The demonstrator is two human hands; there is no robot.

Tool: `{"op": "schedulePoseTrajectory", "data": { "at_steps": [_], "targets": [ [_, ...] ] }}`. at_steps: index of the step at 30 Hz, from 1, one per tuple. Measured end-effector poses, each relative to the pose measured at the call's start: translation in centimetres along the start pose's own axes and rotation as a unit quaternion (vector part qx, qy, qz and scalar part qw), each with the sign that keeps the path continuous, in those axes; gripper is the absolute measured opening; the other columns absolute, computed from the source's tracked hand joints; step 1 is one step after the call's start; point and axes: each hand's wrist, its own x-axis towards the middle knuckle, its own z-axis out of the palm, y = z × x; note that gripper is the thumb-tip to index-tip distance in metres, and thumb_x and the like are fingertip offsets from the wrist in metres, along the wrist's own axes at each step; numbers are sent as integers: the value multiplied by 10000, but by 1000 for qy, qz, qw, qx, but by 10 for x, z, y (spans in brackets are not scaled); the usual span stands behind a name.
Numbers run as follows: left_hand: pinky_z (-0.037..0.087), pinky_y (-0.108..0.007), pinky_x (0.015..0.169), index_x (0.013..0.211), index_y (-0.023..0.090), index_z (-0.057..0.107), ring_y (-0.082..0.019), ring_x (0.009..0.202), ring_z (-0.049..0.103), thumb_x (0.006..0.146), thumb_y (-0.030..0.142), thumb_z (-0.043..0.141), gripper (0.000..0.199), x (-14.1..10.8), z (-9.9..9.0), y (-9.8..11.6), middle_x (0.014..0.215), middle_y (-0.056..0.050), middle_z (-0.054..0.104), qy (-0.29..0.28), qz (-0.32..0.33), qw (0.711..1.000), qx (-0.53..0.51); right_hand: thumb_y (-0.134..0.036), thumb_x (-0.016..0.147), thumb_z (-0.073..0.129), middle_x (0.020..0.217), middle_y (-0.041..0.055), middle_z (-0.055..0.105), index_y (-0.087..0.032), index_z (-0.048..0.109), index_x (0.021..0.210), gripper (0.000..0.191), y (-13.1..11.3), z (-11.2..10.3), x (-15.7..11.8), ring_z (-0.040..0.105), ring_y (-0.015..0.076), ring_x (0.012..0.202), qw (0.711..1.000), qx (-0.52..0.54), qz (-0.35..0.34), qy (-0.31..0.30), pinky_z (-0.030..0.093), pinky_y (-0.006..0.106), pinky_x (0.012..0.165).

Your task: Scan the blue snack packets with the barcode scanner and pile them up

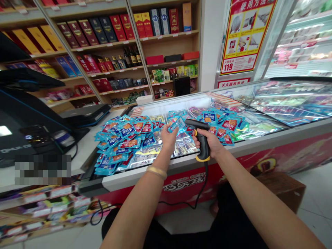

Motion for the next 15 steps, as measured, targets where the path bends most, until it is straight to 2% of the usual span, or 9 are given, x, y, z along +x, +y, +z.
{"op": "schedulePoseTrajectory", "data": {
  "at_steps": [7, 15],
  "targets": [
    [416, -210, 611, 858, 203, 562, -85, 605, 529, 586, 252, 758, 339, -2, 2, 4, 702, 69, 569, 1, -4, 1000, -15, -320, 771, 697, 578, -14, 573, -161, 606, 749, 185, 1, -1, 2, 484, 79, 436, 1000, -8, 8, -2, 423, 186, 411],
    [430, -216, 613, 843, 195, 577, -90, 600, 543, 603, 233, 763, 306, -4, 2, 6, 681, 66, 577, -9, -2, 1000, -11, -307, 782, 700, 577, -19, 572, -169, 604, 777, 169, 0, 1, 0, 465, 76, 438, 1000, 7, 9, 6, 404, 172, 399]
  ]
}}
